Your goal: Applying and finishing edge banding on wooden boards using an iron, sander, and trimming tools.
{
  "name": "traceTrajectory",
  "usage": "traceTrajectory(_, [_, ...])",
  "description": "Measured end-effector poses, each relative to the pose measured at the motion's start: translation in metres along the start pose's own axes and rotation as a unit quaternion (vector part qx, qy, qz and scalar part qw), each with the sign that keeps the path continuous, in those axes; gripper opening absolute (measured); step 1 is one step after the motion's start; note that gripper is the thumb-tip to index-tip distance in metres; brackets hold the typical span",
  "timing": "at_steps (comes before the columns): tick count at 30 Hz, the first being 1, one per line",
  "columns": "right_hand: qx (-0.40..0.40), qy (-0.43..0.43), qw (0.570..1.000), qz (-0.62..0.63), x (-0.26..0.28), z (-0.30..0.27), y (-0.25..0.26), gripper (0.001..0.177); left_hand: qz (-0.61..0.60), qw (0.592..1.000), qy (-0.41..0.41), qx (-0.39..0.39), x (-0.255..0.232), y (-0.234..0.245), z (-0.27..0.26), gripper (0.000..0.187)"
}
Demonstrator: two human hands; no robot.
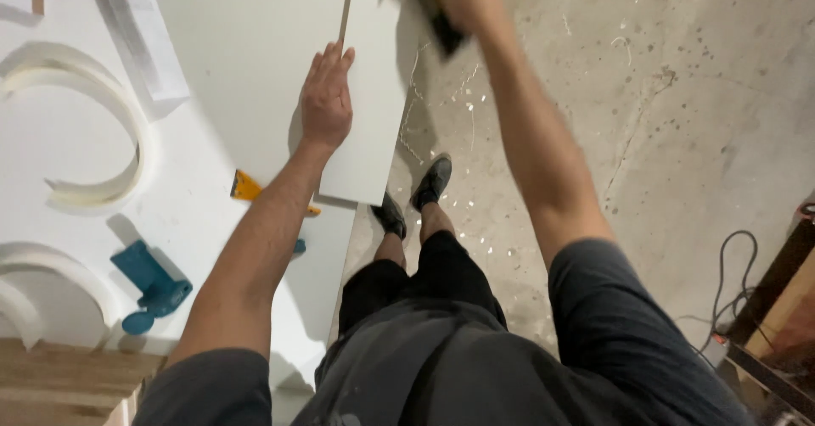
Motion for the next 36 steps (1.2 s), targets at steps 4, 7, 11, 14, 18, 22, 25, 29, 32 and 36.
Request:
traceTrajectory(4, [0.191, -0.118, 0.969, -0.106, 0.008, -0.257, -0.038, 0.038, -0.002, 1.0, -0.003, -0.004, 0.01, -0.007, -0.004, 0.044])
traceTrajectory(7, [0.279, -0.018, 0.96, -0.023, 0.072, -0.441, -0.045, 0.016, 0.003, 1.0, -0.011, -0.006, 0.008, -0.007, -0.004, 0.041])
traceTrajectory(11, [0.476, 0.013, 0.879, 0.014, 0.19, -0.499, -0.049, 0.042, 0.026, 0.999, 0.02, 0.014, 0.013, -0.013, 0.001, 0.042])
traceTrajectory(14, [0.516, 0.078, 0.851, 0.049, 0.239, -0.521, -0.087, 0.051, 0.016, 1.0, 0.015, 0.007, 0.013, -0.01, -0.006, 0.044])
traceTrajectory(18, [0.487, 0.091, 0.864, 0.093, 0.247, -0.532, -0.141, 0.046, 0.019, 1.0, -0.01, -0.008, 0.011, -0.012, -0.001, 0.044])
traceTrajectory(22, [0.402, 0.078, 0.898, 0.158, 0.192, -0.528, -0.141, 0.033, 0.018, 1.0, -0.003, -0.014, 0.01, -0.009, -0.004, 0.041])
traceTrajectory(25, [0.32, 0.067, 0.917, 0.227, 0.145, -0.457, -0.098, 0.028, 0.074, 0.997, 0.006, 0.014, 0.012, -0.014, 0.0, 0.039])
traceTrajectory(29, [0.098, -0.29, 0.913, 0.269, 0.061, -0.314, -0.013, 0.039, 0.144, 0.985, -0.076, -0.05, 0.015, -0.018, -0.009, 0.033])
traceTrajectory(32, [0.061, -0.363, 0.836, 0.407, 0.012, -0.243, -0.044, 0.054, 0.201, 0.969, -0.122, -0.079, 0.018, -0.023, -0.013, 0.029])
traceTrajectory(36, [0.097, -0.416, 0.815, 0.393, -0.015, -0.191, -0.076, 0.061, 0.245, 0.954, -0.142, -0.098, 0.025, -0.034, -0.017, 0.024])
Point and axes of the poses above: each hand's wrist, its own z-axis towards the middle knuckle, its own y-axis out of the back of the hand, x = y × z, the point moved 8 cm from there along z, towards the middle knuckle, and after that the axes turned 13 degrees about -x, right-handed, at the moved point
